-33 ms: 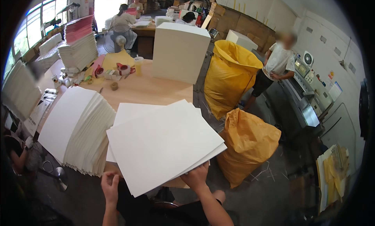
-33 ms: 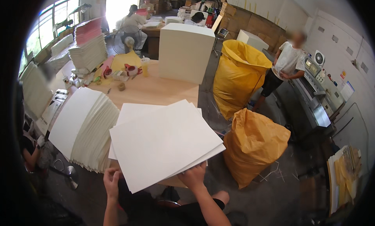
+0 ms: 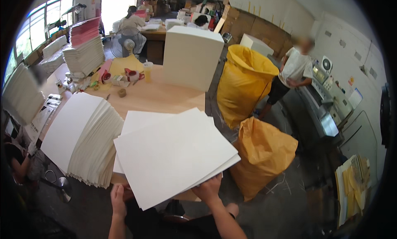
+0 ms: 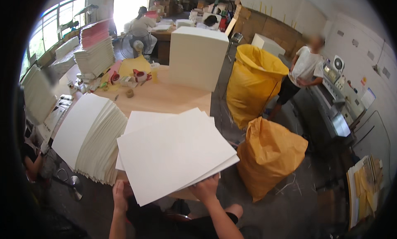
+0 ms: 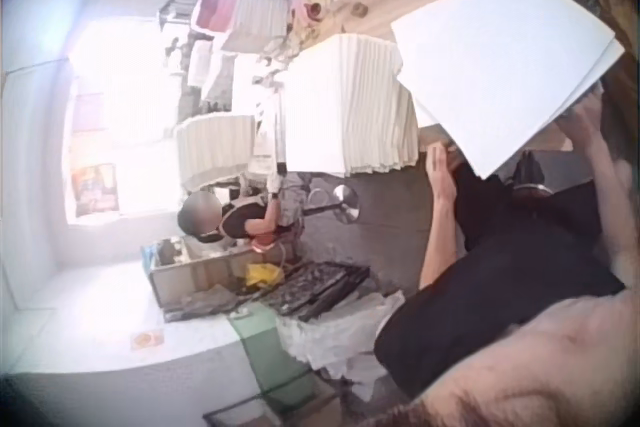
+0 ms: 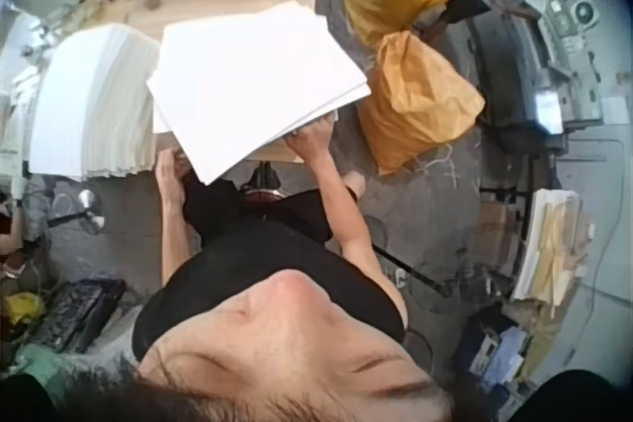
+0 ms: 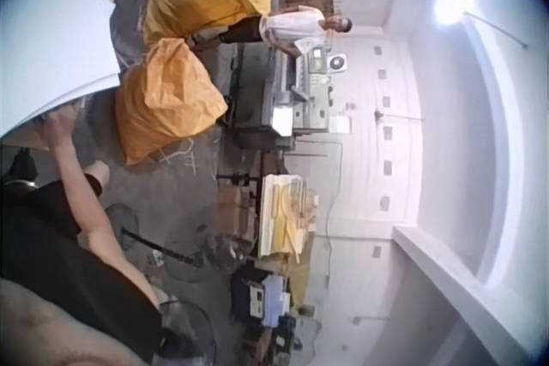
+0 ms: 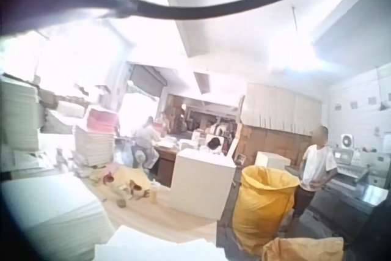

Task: The person repeatedly picks up small stacks of white paper sheets from a table, aligns them, and places them onto a growing pile. The hands handle the sheets directly without tools, and the process continues throughout the clip.

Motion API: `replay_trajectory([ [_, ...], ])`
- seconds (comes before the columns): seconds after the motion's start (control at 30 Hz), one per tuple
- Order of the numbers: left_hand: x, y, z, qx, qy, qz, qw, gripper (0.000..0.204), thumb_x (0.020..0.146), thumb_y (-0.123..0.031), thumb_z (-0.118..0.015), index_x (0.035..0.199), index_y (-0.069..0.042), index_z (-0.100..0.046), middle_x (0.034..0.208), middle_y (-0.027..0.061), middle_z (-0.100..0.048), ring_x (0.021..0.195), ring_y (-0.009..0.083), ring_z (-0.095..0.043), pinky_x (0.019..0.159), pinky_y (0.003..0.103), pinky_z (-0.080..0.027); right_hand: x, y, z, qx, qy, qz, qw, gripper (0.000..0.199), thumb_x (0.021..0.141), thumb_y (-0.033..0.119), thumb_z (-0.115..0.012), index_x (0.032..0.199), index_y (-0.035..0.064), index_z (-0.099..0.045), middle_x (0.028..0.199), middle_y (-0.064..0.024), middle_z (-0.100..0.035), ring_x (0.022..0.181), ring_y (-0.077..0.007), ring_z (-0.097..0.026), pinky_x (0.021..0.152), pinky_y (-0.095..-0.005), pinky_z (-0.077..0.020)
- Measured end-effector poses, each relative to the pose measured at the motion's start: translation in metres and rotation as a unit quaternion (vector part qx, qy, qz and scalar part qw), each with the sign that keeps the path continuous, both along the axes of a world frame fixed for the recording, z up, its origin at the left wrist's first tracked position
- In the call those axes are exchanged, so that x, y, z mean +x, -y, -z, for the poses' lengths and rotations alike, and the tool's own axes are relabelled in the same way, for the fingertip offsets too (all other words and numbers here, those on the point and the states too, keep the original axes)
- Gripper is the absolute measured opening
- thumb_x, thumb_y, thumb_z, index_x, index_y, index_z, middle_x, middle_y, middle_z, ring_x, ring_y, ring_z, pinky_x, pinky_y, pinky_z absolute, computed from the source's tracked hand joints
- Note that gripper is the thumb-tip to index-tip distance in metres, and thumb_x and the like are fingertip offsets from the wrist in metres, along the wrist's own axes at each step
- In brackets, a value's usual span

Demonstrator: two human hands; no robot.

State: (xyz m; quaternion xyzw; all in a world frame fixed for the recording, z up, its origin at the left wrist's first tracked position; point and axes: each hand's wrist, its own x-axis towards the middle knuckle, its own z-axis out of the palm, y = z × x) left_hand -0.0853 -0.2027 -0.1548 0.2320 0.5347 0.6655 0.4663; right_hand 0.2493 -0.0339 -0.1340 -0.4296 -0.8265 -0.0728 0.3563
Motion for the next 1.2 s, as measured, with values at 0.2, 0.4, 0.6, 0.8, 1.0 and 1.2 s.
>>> replay_trajectory([
  [0.2, 0.036, -0.01, -0.051, -0.013, 0.152, 0.075, 0.985, 0.049, 0.097, -0.002, -0.06, 0.144, 0.006, -0.056, 0.133, 0.0171, -0.07, 0.117, 0.0273, -0.071, 0.1, 0.041, -0.059, -0.005, 0.0, 0.012, 0.006, 0.029, -0.011, 0.999, 0.046, 0.081, 0.038, -0.082, 0.119, 0.0117, -0.081, 0.124, -0.0138, -0.075, 0.12, -0.0419, -0.068, 0.113, -0.066, -0.0395],
  [0.4, -0.045, 0.036, -0.09, 0.096, 0.059, -0.05, 0.992, 0.038, 0.097, -0.01, -0.066, 0.13, 0.009, -0.066, 0.119, 0.0147, -0.076, 0.1, 0.0237, -0.077, 0.091, 0.037, -0.062, -0.004, 0.003, -0.01, 0.035, 0.048, 0.033, 0.998, 0.06, 0.088, 0.049, -0.079, 0.132, 0.009, -0.073, 0.143, -0.0164, -0.068, 0.136, -0.0416, -0.06, 0.119, -0.0649, -0.0345],
  [0.6, -0.18, 0.07, -0.092, 0.167, -0.01, -0.22, 0.961, 0.044, 0.102, -0.015, -0.063, 0.142, 0.002, -0.057, 0.13, 0.0137, -0.071, 0.116, 0.025, -0.071, 0.099, 0.04, -0.059, -0.009, -0.002, -0.002, 0.023, 0.065, 0.02, 0.997, 0.065, 0.091, 0.052, -0.075, 0.141, 0.0115, -0.066, 0.152, -0.0193, -0.061, 0.143, -0.0424, -0.055, 0.121, -0.0655, -0.0323],
  [0.8, -0.294, 0.072, -0.067, 0.185, -0.036, -0.199, 0.962, 0.037, 0.103, -0.021, -0.062, 0.134, -0.001, -0.063, 0.121, 0.0113, -0.074, 0.109, 0.0249, -0.073, 0.09, 0.041, -0.062, -0.001, -0.007, 0.004, 0.046, 0.076, 0.018, 0.996, 0.062, 0.098, 0.061, -0.065, 0.136, 0.0135, -0.07, 0.148, -0.0141, -0.065, 0.14, -0.0408, -0.057, 0.12, -0.0647, -0.033],
  [1.0, -0.299, 0.06, -0.054, 0.013, 0.026, -0.184, 0.982, 0.041, 0.104, -0.028, -0.059, 0.136, -0.002, -0.06, 0.123, 0.0094, -0.073, 0.104, 0.023, -0.075, 0.083, 0.039, -0.064, -0.006, -0.002, -0.007, 0.034, 0.084, 0.032, 0.995, 0.061, 0.092, 0.056, -0.073, 0.134, 0.0134, -0.071, 0.146, -0.014, -0.066, 0.139, -0.0384, -0.058, 0.119, -0.0614, -0.0332],
  [1.2, -0.31, 0.067, -0.049, 0.031, 0.055, -0.187, 0.98, 0.039, 0.109, -0.039, -0.06, 0.138, -0.012, -0.062, 0.125, 0.0031, -0.072, 0.115, 0.0201, -0.069, 0.092, 0.039, -0.061, -0.006, 0.003, -0.005, 0.025, 0.071, 0.028, 0.997, 0.059, 0.091, 0.053, -0.076, 0.136, 0.0151, -0.071, 0.148, -0.0131, -0.065, 0.139, -0.0366, -0.057, 0.119, -0.0595, -0.0344],
])
